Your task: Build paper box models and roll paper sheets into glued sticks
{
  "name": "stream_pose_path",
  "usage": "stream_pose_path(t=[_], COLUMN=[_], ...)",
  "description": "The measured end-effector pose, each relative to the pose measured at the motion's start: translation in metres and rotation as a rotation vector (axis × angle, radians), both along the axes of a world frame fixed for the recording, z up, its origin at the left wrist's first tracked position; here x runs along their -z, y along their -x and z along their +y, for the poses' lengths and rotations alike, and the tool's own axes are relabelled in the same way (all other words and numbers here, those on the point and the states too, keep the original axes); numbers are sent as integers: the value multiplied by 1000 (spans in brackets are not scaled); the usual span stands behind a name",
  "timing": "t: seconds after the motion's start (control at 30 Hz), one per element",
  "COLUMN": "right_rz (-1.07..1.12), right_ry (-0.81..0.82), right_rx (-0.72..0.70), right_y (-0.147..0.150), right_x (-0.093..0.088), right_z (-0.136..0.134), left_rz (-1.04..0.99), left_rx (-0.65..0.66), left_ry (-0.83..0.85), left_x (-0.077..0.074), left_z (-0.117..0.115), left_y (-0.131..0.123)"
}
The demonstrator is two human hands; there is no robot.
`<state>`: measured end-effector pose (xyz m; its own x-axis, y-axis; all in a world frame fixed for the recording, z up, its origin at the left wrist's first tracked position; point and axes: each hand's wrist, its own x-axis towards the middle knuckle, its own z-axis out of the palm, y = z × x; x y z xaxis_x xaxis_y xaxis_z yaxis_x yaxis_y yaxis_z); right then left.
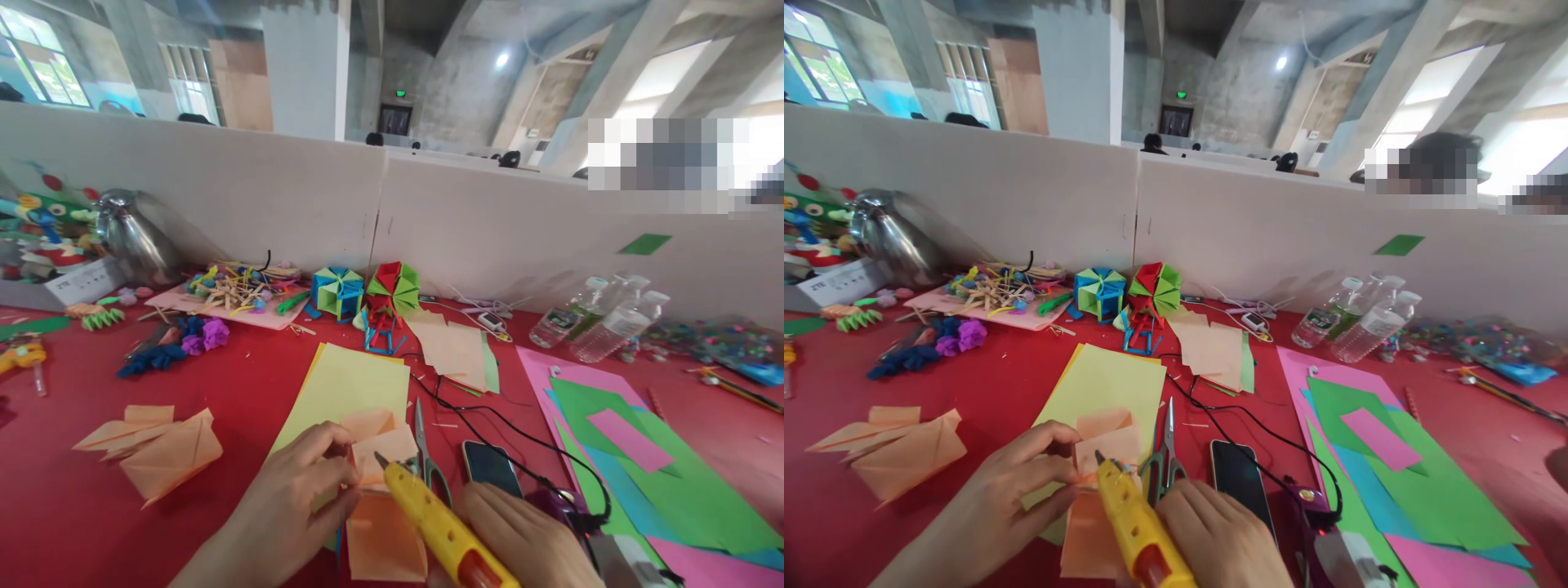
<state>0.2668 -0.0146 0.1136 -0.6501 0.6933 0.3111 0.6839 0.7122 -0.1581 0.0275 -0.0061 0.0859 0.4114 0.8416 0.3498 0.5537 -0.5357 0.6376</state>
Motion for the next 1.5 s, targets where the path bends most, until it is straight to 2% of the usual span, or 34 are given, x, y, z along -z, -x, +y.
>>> stream_pose_path(t=[0.1, 0.2, 0.3, 0.47, 0.97, 1.33, 1.43, 1.5], right_rz=[-74, -108, -129, -130, -166, -98, -35, 33], right_ry=[-24, 0, 39, 11, -51, -66, -41, 31], right_rx=[-11, -28, -37, -50, -1, 76, 99, 139], right_y=[-1, 3, 8, 12, -2, -7, -10, -14], right_x=[-12, -16, -15, -14, -9, -11, -9, -6], right_z=[3, 6, 7, 7, 9, 13, 12, 11], left_rz=[15, 21, 24, 31, 29, 41, 46, 57], left_rx=[-2, 6, 4, 0, 8, 14, 18, 7], left_ry=[-3, 4, 10, 2, -3, 6, -6, -21], left_x=[0, 0, -1, -1, -2, -2, -1, 0], left_z=[-1, -1, -1, -1, 0, 0, -1, -1], left_y=[0, 0, 0, 1, 4, 6, 7, 7])
